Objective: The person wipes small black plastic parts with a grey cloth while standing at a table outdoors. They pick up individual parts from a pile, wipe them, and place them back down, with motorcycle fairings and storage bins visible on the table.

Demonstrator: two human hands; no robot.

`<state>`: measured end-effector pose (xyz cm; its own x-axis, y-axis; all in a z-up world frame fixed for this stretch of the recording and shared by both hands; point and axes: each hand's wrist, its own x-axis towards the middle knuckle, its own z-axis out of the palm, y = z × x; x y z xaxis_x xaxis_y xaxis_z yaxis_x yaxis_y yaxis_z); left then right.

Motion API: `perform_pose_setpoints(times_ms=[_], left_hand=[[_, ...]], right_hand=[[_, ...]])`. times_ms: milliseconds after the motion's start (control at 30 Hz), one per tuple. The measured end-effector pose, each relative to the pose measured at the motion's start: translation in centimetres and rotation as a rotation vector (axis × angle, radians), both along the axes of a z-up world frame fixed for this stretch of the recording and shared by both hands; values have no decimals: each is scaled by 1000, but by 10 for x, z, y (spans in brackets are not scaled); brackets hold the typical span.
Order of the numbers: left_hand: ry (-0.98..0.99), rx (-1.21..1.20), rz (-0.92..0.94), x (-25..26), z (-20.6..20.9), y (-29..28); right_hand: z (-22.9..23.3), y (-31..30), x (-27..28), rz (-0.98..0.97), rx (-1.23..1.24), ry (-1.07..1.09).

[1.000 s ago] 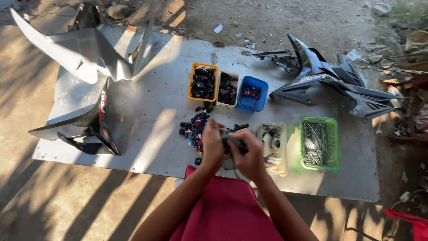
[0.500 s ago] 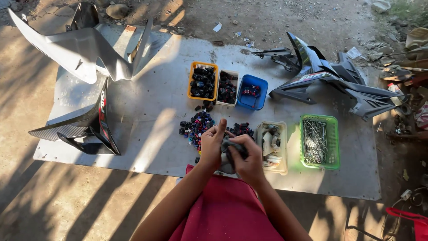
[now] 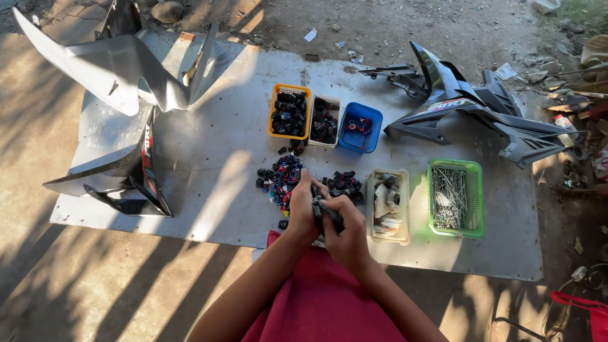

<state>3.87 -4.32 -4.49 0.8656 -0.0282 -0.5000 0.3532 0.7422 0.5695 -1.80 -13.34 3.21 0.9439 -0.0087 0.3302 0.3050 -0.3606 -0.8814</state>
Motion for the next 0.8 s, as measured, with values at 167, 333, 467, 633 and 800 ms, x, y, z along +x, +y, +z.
perform_pose_setpoints(times_ms=[167, 333, 467, 633, 800], left_hand=[[105, 107, -93, -5, 13, -5], [81, 78, -139, -8, 2, -3], [94, -93, -12, 1, -3, 1], [-18, -15, -36, -12, 23, -13], [102, -196, -38, -20, 40, -20]], right_hand=[[-24, -20, 22, -101, -92, -44], [-8, -29, 36, -189, -50, 22], [-7, -22, 21, -98, -38, -97], [-26, -9, 14, -105, -53, -213], [-3, -6, 20, -225, -79, -208]])
